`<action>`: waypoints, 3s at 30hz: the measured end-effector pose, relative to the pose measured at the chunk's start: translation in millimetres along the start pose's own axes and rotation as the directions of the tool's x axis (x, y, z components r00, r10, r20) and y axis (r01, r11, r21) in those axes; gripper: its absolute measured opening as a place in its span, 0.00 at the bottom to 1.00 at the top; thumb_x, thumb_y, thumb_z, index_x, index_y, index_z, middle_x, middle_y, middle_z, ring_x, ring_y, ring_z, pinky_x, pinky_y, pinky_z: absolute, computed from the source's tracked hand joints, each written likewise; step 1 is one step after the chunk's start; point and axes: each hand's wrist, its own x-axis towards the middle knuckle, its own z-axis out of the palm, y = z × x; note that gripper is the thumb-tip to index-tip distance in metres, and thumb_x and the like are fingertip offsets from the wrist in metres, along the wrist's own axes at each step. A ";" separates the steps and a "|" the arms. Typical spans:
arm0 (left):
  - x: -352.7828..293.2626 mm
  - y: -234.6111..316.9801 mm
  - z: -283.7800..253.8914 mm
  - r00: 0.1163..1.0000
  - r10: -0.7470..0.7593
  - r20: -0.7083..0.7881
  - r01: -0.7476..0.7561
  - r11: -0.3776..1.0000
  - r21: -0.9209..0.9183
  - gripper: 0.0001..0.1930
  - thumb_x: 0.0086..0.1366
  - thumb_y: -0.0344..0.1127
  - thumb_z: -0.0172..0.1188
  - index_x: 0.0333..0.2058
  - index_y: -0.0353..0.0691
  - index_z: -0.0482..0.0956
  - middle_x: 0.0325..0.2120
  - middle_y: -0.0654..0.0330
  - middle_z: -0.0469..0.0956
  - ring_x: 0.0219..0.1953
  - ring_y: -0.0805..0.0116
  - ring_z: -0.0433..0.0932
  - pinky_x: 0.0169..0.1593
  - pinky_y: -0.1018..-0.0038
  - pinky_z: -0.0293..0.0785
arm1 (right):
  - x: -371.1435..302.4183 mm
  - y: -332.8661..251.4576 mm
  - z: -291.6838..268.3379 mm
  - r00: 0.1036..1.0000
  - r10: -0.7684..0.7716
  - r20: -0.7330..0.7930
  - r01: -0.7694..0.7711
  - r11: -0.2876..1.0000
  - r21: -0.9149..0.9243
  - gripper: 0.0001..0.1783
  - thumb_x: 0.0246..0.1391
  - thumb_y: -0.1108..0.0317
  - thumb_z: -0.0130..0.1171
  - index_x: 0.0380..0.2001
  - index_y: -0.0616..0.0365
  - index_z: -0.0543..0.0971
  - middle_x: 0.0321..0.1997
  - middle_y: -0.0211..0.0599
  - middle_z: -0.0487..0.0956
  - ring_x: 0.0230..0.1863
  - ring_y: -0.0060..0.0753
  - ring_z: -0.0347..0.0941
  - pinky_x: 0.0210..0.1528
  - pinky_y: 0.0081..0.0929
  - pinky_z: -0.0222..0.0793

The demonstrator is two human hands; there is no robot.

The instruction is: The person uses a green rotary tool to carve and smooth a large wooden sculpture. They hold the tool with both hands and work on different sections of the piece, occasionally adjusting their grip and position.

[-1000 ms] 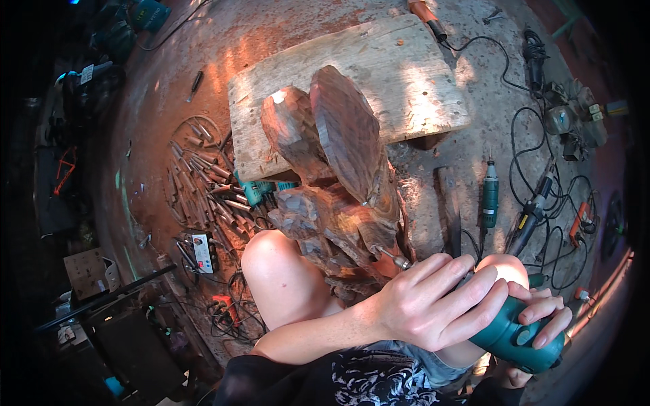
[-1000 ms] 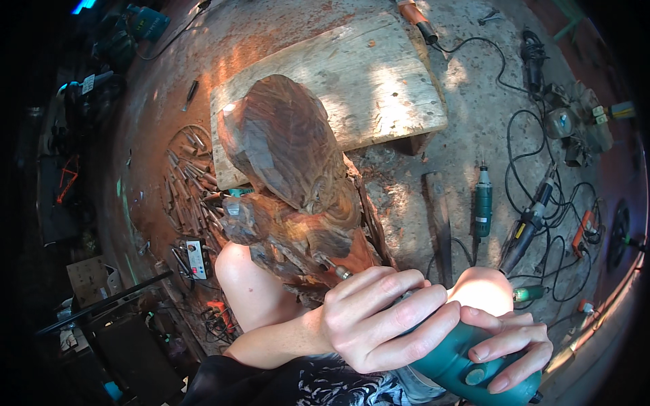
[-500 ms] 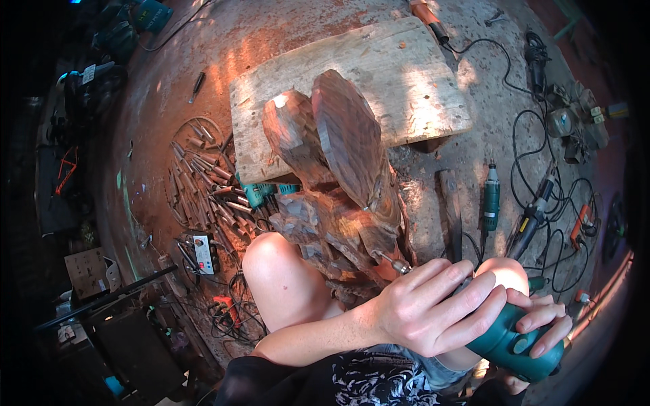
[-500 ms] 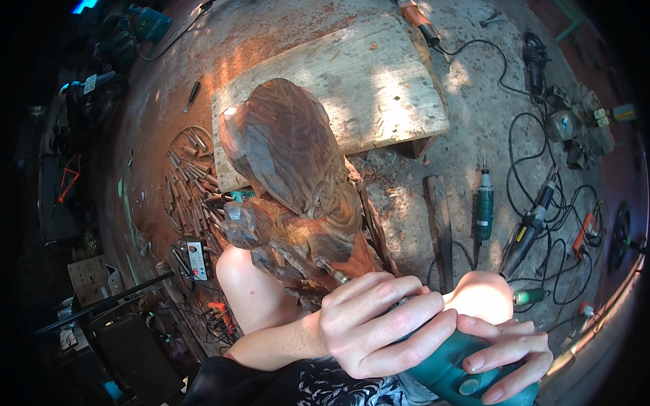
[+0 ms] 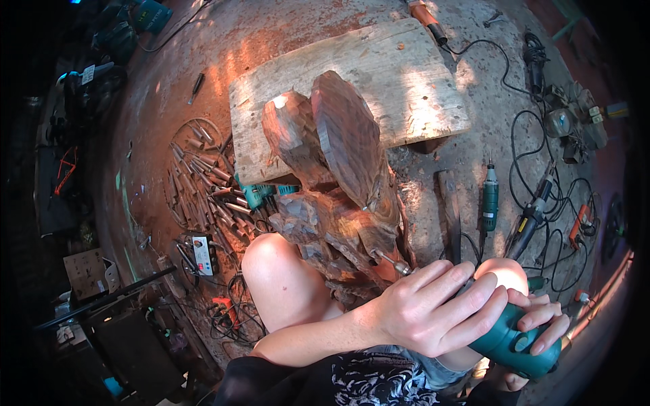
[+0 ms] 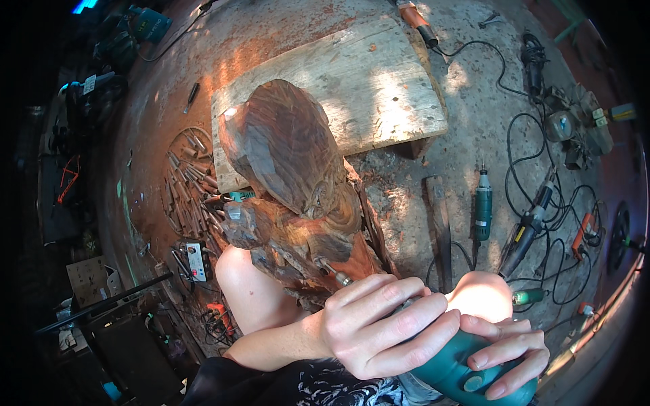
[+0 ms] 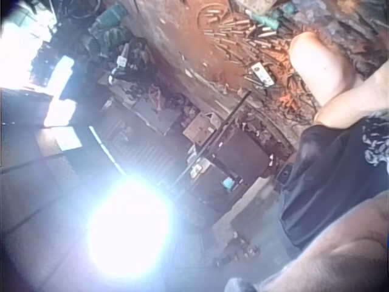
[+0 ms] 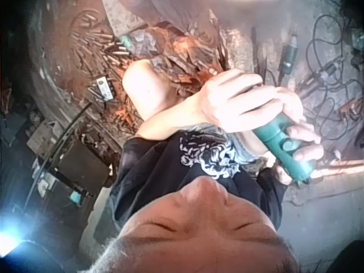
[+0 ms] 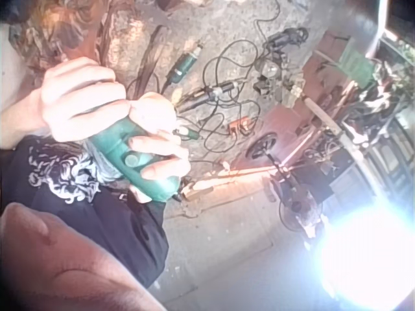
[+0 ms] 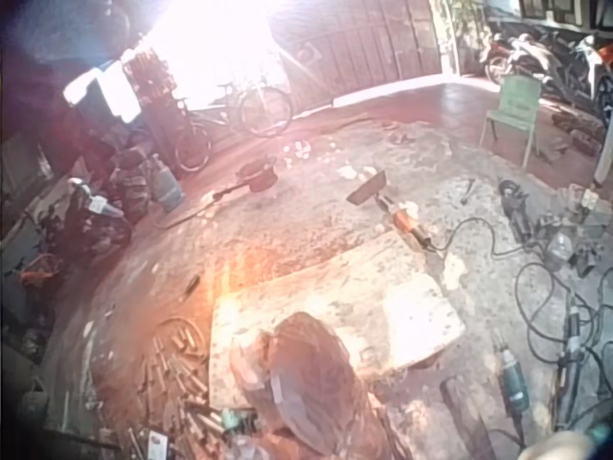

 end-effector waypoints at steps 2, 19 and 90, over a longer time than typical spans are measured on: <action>0.9 0.3 -0.5 1.000 -0.021 0.009 0.021 1.000 -0.013 0.19 0.53 0.29 0.70 0.46 0.37 0.88 0.39 0.57 0.85 0.35 0.64 0.84 0.31 0.75 0.81 | -0.3 -3.8 1.1 0.999 0.048 -0.022 -0.048 0.999 -0.020 0.38 0.37 0.48 0.88 0.44 0.42 0.72 0.48 0.35 0.78 0.61 0.62 0.80 0.64 0.41 0.70; 2.5 1.5 -1.0 0.997 -0.037 0.062 0.039 0.999 -0.019 0.18 0.53 0.30 0.68 0.45 0.37 0.88 0.39 0.56 0.86 0.34 0.64 0.84 0.32 0.74 0.82 | -12.7 -12.8 11.0 0.963 0.150 -0.223 -0.166 0.985 -0.053 0.38 0.35 0.49 0.90 0.44 0.39 0.72 0.47 0.30 0.76 0.54 0.37 0.71 0.65 0.39 0.66; -8.6 0.5 -8.7 0.995 0.034 0.099 -0.027 0.997 -0.074 0.15 0.57 0.30 0.70 0.45 0.38 0.87 0.40 0.57 0.86 0.36 0.64 0.85 0.36 0.72 0.84 | -24.7 13.6 -10.7 0.987 -0.095 0.129 0.094 0.995 0.012 0.36 0.37 0.56 0.88 0.46 0.44 0.75 0.52 0.40 0.80 0.67 0.77 0.76 0.74 0.55 0.72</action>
